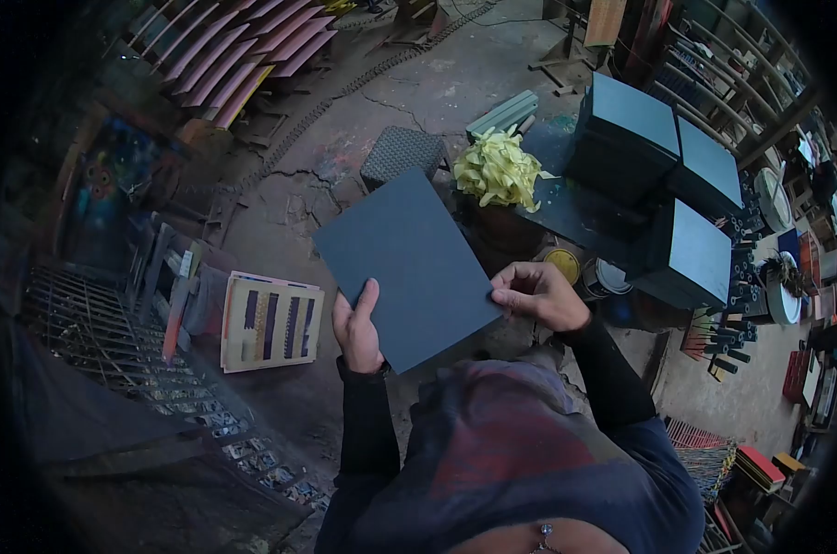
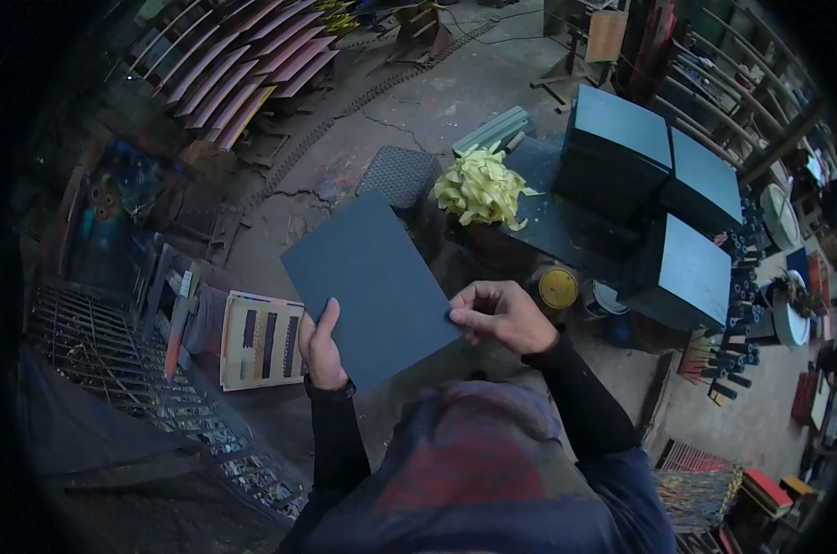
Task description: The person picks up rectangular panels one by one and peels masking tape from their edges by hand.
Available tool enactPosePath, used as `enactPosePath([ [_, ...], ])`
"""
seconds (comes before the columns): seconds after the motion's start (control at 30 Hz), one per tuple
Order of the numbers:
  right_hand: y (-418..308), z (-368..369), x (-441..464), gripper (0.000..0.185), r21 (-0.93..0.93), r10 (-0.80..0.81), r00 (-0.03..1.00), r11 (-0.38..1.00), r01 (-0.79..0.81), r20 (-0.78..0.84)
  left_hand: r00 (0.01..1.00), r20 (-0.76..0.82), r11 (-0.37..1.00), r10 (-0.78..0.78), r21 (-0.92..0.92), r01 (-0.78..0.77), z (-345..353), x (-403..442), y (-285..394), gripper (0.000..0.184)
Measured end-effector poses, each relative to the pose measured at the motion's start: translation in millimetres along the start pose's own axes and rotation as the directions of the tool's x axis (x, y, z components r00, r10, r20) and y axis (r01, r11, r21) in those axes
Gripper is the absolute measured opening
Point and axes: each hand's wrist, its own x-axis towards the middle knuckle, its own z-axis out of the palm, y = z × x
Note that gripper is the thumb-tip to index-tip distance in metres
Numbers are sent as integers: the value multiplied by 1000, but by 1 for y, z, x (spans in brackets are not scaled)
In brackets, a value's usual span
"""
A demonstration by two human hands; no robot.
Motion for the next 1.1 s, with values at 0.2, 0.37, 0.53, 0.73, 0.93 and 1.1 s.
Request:
enactPosePath([
  [0.2,-1,11,-8,25,109,-103,995,989,104,-17,995,-74,998,60,7,-60,12,4,7,34],
  [0.37,21,35,7,21,204,-137,984,966,158,-110,977,-180,990,111,-70,-126,40,3,-13,37],
  [0.53,38,69,6,17,228,-158,973,954,194,-170,954,-270,986,126,-72,-151,50,3,-20,40],
  [0.73,57,56,-9,43,362,-160,983,925,116,94,975,-176,989,136,-33,-144,60,-7,-23,38],
  [0.93,47,40,-13,23,378,-189,926,872,312,-327,973,87,973,212,78,-219,56,-4,-13,38],
  [1.1,48,33,-26,18,200,-327,867,885,421,-377,987,86,971,135,189,-149,48,8,35,44],
])
